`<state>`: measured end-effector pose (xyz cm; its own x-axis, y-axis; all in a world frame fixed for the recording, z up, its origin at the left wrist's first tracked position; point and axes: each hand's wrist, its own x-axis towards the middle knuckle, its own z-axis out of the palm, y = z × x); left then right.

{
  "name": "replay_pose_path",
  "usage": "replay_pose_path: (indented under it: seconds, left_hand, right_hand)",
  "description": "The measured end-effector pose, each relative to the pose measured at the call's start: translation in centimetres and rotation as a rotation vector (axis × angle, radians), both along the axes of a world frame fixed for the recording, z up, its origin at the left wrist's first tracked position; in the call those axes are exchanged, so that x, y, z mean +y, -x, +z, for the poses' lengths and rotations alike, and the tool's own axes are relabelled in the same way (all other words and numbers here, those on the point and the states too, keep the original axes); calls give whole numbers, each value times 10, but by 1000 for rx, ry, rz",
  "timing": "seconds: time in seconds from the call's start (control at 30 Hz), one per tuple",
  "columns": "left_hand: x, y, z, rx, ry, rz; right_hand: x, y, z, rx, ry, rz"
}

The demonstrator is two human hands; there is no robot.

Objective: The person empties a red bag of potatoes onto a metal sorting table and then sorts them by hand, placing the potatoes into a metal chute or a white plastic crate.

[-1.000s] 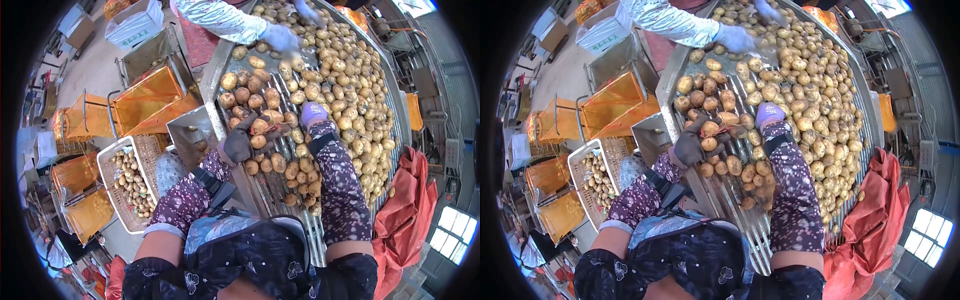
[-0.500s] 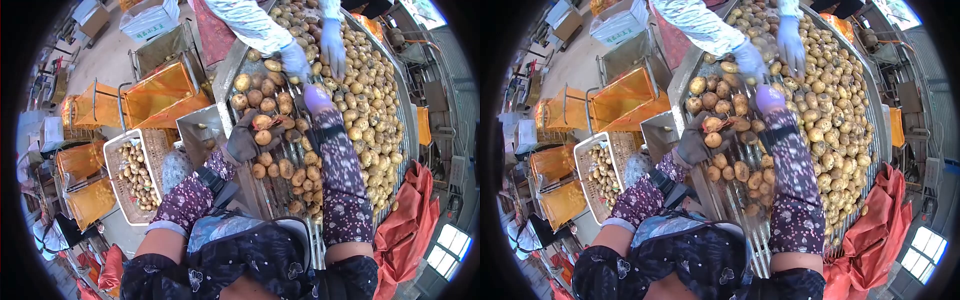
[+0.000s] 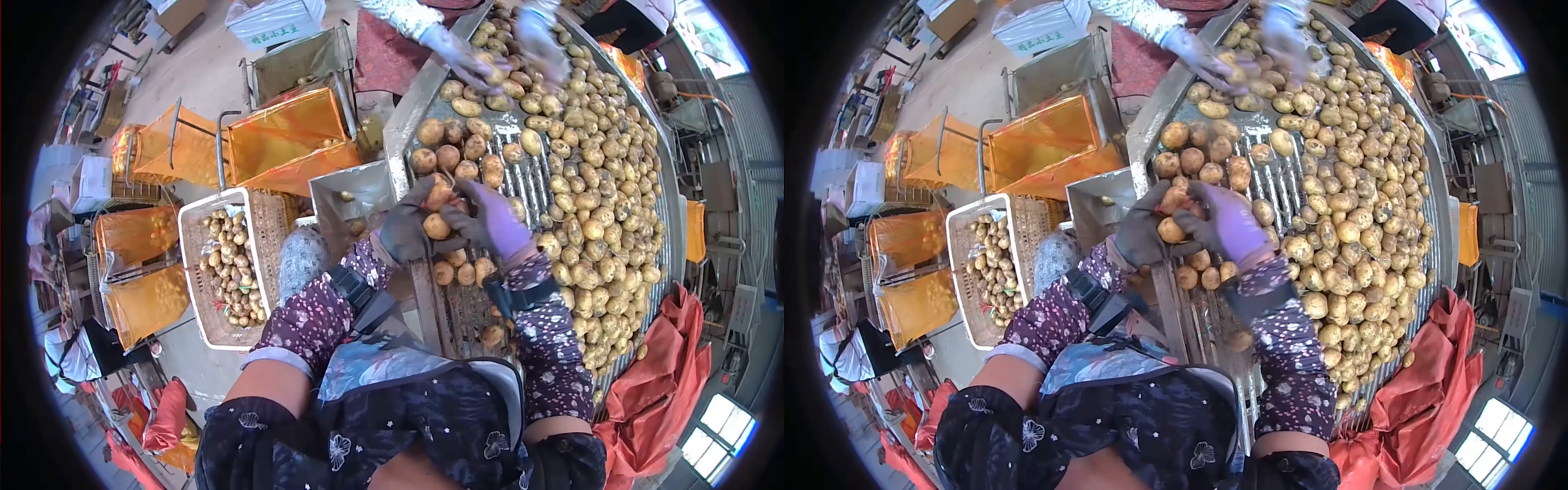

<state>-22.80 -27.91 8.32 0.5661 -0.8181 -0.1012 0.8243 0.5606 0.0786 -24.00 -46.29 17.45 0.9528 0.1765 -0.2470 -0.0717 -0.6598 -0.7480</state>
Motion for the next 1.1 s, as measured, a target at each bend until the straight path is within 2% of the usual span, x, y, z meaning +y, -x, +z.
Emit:
replay_pose_path:
  seconds: [0.03,0.1,0.17,0.2,0.27,0.33,0.37,0.43,0.47,0.5,0.53,0.57,0.6,0.63,0.67,0.73,0.8,0.87,0.9,0.93,0.97,1.0,1.03,1.07,1.1]
  left_hand:
    - [0,2,-6,-109,-29,23]
    - [4,13,15,-788,-549,307]
    - [13,16,29,-808,-592,331]
    - [21,15,27,-787,-634,326]
    - [37,13,24,-741,-716,315]
    - [53,11,48,128,-182,167]
    - [65,8,27,120,-235,165]
    - [84,-10,-5,58,-1,289]
    - [94,-24,-10,23,117,342]
    - [111,-46,2,171,34,334]
    - [124,-80,-19,88,-67,464]
    - [142,-122,-25,-12,234,384]
    - [160,-159,-30,-164,150,534]
    - [175,-185,-16,111,18,634]
    - [184,-213,-7,0,-216,811]
    - [188,-218,10,-44,-719,739]
    - [180,-205,21,-141,-1029,642]
    - [165,-134,37,-296,-743,310]
    - [151,-91,41,-277,-626,216]
    - [137,-49,45,-256,-520,116]
    - [126,-15,34,-186,-507,31]
    - [121,19,42,-191,-482,-23]
    - [119,45,50,-193,-445,-92]
    - [124,57,42,-437,-602,-10]
    - [128,68,37,-664,-791,75]
  right_hand:
    - [4,3,-2,-156,48,18]
    - [13,12,-16,-469,136,60]
    - [18,15,-32,-501,-67,-16]
    - [21,16,-42,-515,-174,-48]
    - [33,26,-60,-338,-449,-239]
    - [49,35,-12,-132,-836,-480]
    - [48,39,-10,-183,-898,-502]
    - [50,48,6,-305,-715,-613]
    - [45,58,4,-321,-768,-608]
    - [42,66,8,-295,-676,-587]
    - [41,73,14,-270,-582,-566]
    - [40,81,17,-241,-586,-535]
    - [40,89,19,-210,-586,-503]
    - [39,96,21,-178,-585,-470]
    - [38,104,19,-165,-541,-468]
    - [34,117,10,-136,-452,-468]
    - [33,119,5,-116,-377,-445]
    - [40,120,-8,-60,-405,-496]
    - [46,116,-30,-314,-195,-475]
    - [57,103,-20,-340,-162,-368]
    - [67,91,-39,-614,29,-314]
    - [86,80,-25,-599,12,-195]
    - [97,79,-25,-689,97,-63]
    - [116,81,-62,-647,345,-10]
    - [133,81,-43,-654,301,65]
